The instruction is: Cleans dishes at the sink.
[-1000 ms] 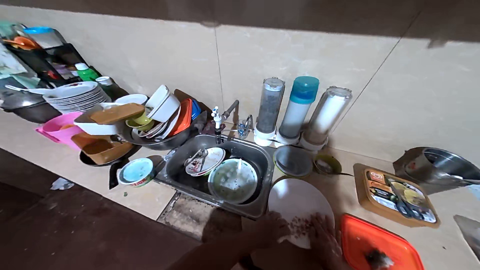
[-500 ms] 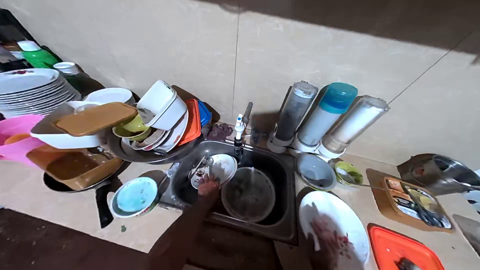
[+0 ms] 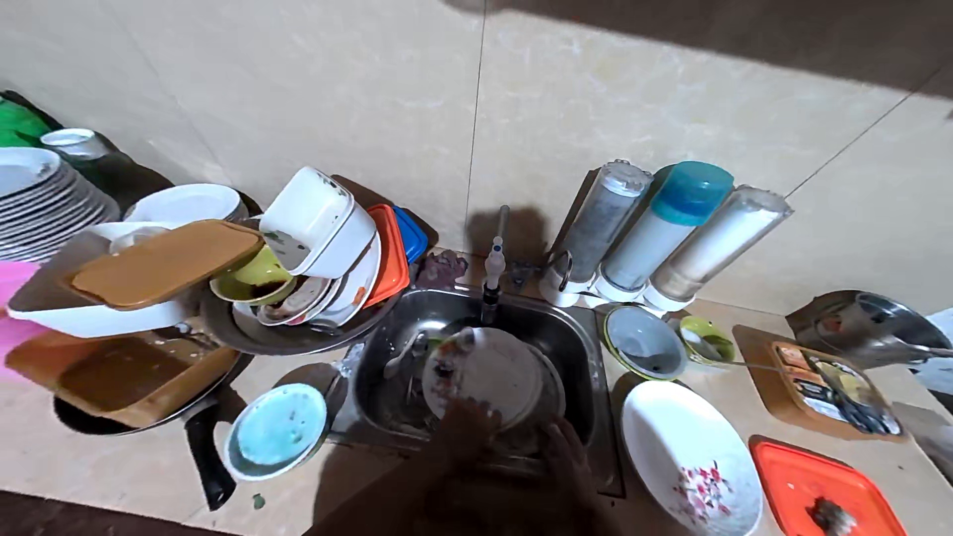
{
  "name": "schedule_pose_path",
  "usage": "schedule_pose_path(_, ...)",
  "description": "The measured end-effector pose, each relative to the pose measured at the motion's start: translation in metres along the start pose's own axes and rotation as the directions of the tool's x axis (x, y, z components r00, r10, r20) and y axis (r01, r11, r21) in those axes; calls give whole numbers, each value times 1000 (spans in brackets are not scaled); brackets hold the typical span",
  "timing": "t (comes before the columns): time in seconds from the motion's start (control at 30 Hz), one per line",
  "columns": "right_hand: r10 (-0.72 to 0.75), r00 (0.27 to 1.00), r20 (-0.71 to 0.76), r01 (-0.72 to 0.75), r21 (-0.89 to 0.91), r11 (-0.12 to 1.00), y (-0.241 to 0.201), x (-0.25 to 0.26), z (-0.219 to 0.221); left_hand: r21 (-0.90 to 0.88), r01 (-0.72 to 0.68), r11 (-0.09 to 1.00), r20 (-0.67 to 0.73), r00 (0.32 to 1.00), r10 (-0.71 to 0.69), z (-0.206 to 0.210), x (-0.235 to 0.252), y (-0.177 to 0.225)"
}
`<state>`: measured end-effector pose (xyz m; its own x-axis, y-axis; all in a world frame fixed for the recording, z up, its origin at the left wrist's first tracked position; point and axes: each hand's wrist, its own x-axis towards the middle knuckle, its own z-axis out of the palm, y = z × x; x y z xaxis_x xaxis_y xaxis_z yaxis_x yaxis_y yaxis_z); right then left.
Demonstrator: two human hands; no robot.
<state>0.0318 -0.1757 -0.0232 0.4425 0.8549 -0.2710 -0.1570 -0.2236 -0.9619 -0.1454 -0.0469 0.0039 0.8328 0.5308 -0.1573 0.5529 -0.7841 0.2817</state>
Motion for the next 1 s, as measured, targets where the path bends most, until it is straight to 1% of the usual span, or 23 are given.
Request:
schedule_pose_path(0.07, 150, 989, -12, -140, 282, 949, -6, 12, 11, -7, -123, 992, -65, 990, 122, 10, 0, 29)
schedule_pose_path(0.1, 182, 983, -24, -159, 383, 910, -10, 16, 13, -7, -165, 986, -91, 982, 163, 15, 2, 41)
schedule_pose_path(0.17, 196, 975, -102, -125, 475, 871, -9, 23, 8, 13, -225, 974, -265, 939, 220, 32, 12, 54)
schedule_pose_path(0.2, 189, 970, -153, -96, 472, 876, -8, 27, 4, -16, -226, 974, -314, 926, 210, 37, 18, 59)
schedule_pose_path(0.23, 184, 959, -214, -72, 443, 893, -9, 30, -2, -86, -213, 973, -316, 932, 176, 38, 24, 62)
schedule_pose_path(0.27, 184, 941, -284, -51, 420, 906, -14, 33, -6, -210, -178, 961, -238, 963, 126, 34, 27, 65)
schedule_pose_path(0.3, 162, 929, -333, -18, 397, 918, -20, 35, -11, -344, -124, 931, -129, 988, 84, 29, 31, 65)
schedule_pose_path(0.33, 96, 923, -373, 49, 362, 931, -25, 37, -15, -454, -83, 887, -62, 996, 61, 29, 33, 63)
schedule_pose_path(0.37, 23, 913, -408, 122, 325, 938, -29, 40, -18, -519, -70, 852, -49, 997, 52, 32, 35, 61)
schedule_pose_path(0.4, -23, 898, -438, 169, 296, 940, -37, 42, -20, -541, -74, 838, -50, 997, 55, 36, 37, 59)
schedule_pose_path(0.47, -125, 877, -464, 229, 175, 958, -56, 38, -22, -510, -82, 856, -58, 996, 62, 39, 39, 56)
schedule_pose_path(0.53, -253, 861, -442, 262, -40, 964, -73, 26, -25, -446, -37, 894, 3, 999, 43, 41, 41, 52)
schedule_pose_path(0.6, -400, 819, -412, 312, -265, 912, -81, 16, -31, -409, 74, 909, 127, 992, -24, 38, 48, 48)
schedule_pose_path(0.63, -474, 788, -392, 353, -343, 871, -82, 13, -34, -395, 142, 908, 175, 981, -77, 36, 52, 46)
schedule_pose_path(0.67, -536, 756, -375, 396, -390, 831, -82, 10, -36, -376, 206, 903, 214, 968, -132, 36, 57, 42)
schedule_pose_path(0.73, -605, 710, -359, 463, -410, 786, -86, 3, -38, -310, 316, 897, 219, 941, -256, 43, 63, 28)
schedule_pose_path(0.77, -612, 704, -360, 485, -386, 785, -90, 0, -38, -274, 359, 892, 194, 929, -314, 50, 67, 20)
schedule_pose_path(0.8, -598, 715, -363, 495, -343, 799, -93, -4, -37, -236, 382, 893, 183, 921, -345, 55, 70, 10)
schedule_pose_path(0.83, -567, 738, -365, 485, -298, 822, -96, -6, -37, -183, 386, 904, 208, 914, -348, 58, 72, 2)
schedule_pose_path(0.93, -430, 812, -394, 364, -233, 902, -88, -1, -33, -94, 371, 924, 335, 886, -321, 60, 80, -7)
schedule_pose_path(1.0, -319, 860, -399, 231, -254, 939, -76, 10, -28, -83, 370, 925, 366, 875, -317, 61, 84, -6)
